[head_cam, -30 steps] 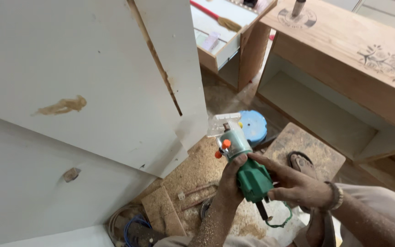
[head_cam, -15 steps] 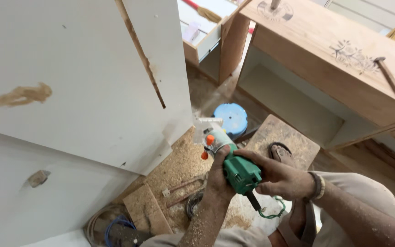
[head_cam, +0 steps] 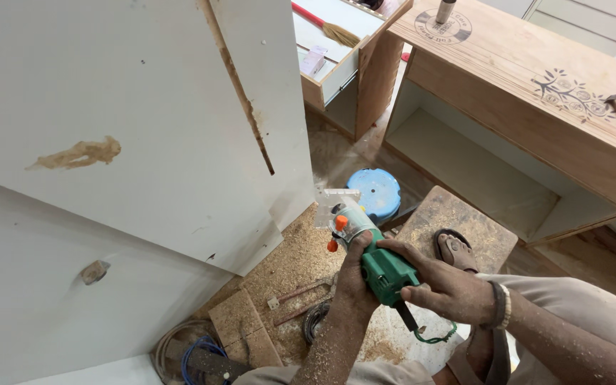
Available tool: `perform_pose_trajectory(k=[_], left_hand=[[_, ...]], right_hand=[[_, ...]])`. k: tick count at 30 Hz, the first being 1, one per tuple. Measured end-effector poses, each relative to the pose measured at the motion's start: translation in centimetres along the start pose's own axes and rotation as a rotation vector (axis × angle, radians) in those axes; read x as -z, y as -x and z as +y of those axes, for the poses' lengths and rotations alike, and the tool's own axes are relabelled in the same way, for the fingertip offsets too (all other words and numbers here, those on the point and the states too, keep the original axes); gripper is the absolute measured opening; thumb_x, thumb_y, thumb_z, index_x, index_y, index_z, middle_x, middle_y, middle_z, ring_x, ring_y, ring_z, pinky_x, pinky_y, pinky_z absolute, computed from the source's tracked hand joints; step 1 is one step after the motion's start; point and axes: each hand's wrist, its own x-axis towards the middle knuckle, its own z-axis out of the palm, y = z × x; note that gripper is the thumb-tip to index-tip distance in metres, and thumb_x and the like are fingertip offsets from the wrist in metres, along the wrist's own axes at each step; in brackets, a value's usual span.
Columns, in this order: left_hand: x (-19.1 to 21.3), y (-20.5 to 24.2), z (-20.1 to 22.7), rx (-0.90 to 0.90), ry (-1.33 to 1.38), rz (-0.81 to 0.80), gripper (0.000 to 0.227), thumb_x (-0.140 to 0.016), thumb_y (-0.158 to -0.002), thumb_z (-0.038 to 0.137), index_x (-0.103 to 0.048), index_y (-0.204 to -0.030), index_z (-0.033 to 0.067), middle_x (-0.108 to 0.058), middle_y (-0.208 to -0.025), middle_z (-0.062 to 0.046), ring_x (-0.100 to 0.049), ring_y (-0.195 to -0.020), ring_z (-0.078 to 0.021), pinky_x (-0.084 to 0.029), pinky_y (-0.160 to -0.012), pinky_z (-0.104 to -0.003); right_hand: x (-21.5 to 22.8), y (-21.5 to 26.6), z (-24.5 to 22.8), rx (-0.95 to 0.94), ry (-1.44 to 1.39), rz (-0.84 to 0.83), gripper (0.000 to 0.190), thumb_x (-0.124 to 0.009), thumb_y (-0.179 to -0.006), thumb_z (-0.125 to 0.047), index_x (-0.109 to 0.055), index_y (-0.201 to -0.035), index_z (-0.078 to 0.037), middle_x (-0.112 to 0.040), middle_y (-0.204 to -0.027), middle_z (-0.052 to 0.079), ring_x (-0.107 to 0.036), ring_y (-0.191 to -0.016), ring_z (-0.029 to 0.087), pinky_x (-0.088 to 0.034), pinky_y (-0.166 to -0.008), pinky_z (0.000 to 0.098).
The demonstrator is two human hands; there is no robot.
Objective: The person uses a handheld electric router to carve a groove along the vertical edge of a white wooden panel. They guide the tool steadily along the edge, creating a continuous cut while sitting on the floor.
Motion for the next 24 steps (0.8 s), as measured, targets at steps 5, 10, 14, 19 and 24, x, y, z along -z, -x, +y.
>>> perform_pose_trajectory(k=[5,10,14,19,24], left_hand=[[-0.2,0.2,0.0,-0.02,-0.056,0.051,0.08,-0.077,-0.082,0.045,-0.044,-0.137,-0.0029,-0.06,-0.115,-0.017,-0.071,-0.101,-0.0233,-0.068,-0.082,-0.033],[-1.3,1.2,0.7,-0.083,-0.094,0.048,0.079,-0.079,-0.081,0.039,-0.043,-0.138,-0.0035,-0.059,-0.117,-0.016,-0.069,-0.104,-0.023,-0.066,-0.09,-0.032],[-2.8,2.5,1.2,-0.101,-0.088,-0.045,0.078,-0.079,-0.081,0.038,-0.043,-0.138,-0.0019,-0.059,-0.119,-0.014,-0.067,-0.106,-0.021,-0.064,-0.094,-0.033],[-3.6,3.8,2.0,-0.17,-0.151,-0.12,0.076,-0.078,-0.083,0.04,-0.045,-0.138,-0.0013,-0.058,-0.119,-0.015,-0.066,-0.106,-0.0223,-0.063,-0.092,-0.032],[-3.9,3.9,1.2,-0.291,-0.287,-0.099,0.075,-0.076,-0.08,0.041,-0.047,-0.137,0.0016,-0.056,-0.12,-0.012,-0.064,-0.11,-0.0235,-0.063,-0.092,-0.035]], right_hand=[[-1.4,0.2,0.1,0.202,0.151,0.225,0.077,-0.053,-0.092,-0.032,-0.027,-0.161,-0.009,-0.067,-0.134,0.025,-0.072,-0.113,0.034,-0.053,-0.102,0.0458],[-0.9,0.6,-1.0,0.102,0.171,0.178,0.082,-0.055,-0.09,-0.023,-0.019,-0.162,-0.011,-0.072,-0.122,0.022,-0.075,-0.103,0.03,-0.056,-0.095,0.0434],[0.3,1.1,-2.1,-0.154,0.179,0.03,0.097,-0.057,-0.084,-0.015,-0.017,-0.172,-0.022,-0.07,-0.122,0.018,-0.074,-0.089,0.028,-0.061,-0.086,0.0399],[-1.1,1.5,0.9,0.179,-0.006,0.165,0.085,-0.058,-0.081,-0.018,-0.03,-0.16,-0.012,-0.066,-0.123,0.02,-0.072,-0.097,0.023,-0.062,-0.085,0.038],[-0.7,-0.8,4.8,0.109,-0.49,0.116,0.088,-0.071,-0.089,-0.043,-0.032,-0.16,-0.009,-0.055,-0.129,0.026,-0.072,-0.095,0.034,-0.069,-0.067,0.0504]])
